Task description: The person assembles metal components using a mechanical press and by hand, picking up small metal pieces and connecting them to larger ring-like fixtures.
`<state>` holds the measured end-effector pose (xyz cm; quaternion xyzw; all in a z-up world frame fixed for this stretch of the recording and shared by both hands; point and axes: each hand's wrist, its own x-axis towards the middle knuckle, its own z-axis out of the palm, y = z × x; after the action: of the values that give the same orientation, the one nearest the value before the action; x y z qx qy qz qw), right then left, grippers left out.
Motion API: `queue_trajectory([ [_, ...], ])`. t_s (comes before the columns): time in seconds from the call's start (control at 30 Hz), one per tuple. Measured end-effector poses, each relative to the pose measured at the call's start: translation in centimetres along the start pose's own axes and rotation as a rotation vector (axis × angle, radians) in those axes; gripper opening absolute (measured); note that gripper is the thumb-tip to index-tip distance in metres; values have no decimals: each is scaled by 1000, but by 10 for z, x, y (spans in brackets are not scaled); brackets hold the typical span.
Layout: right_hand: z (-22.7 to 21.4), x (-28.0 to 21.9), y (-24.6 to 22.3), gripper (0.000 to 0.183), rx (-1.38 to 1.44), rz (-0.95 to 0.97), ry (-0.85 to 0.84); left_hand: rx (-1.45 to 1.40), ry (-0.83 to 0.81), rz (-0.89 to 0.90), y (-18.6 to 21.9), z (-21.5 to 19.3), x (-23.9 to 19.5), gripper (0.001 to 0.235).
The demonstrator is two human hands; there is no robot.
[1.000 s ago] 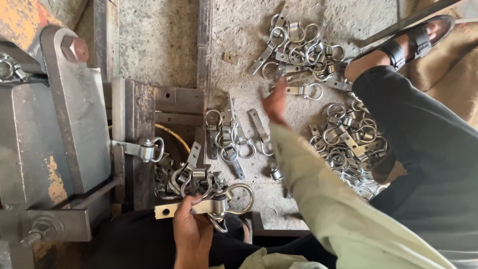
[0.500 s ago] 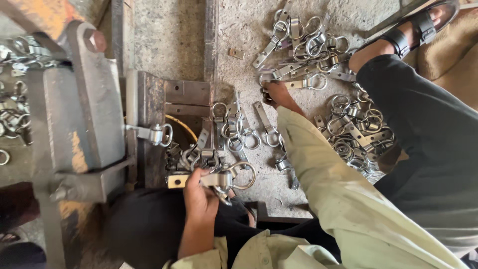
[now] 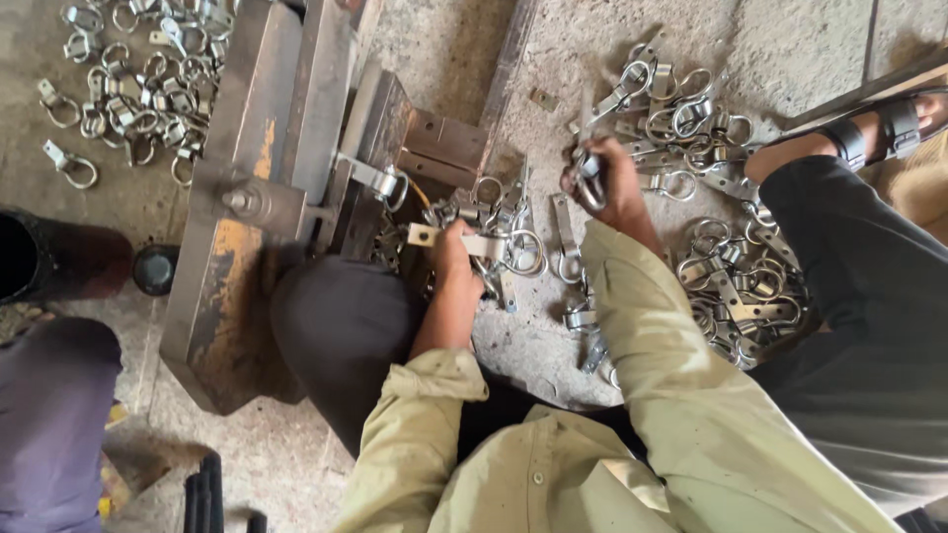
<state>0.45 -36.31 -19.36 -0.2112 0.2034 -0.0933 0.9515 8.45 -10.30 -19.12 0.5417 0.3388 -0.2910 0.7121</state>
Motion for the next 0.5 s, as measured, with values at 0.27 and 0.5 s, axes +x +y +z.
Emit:
queue_trajectory([
  [0.27, -115, 35, 155, 90, -989, 172, 409, 11, 58, 3, 20, -4, -14, 13],
  [0.5, -136, 68, 129, 67, -1307, -168, 632, 6, 101, 16, 20, -4, 9, 16],
])
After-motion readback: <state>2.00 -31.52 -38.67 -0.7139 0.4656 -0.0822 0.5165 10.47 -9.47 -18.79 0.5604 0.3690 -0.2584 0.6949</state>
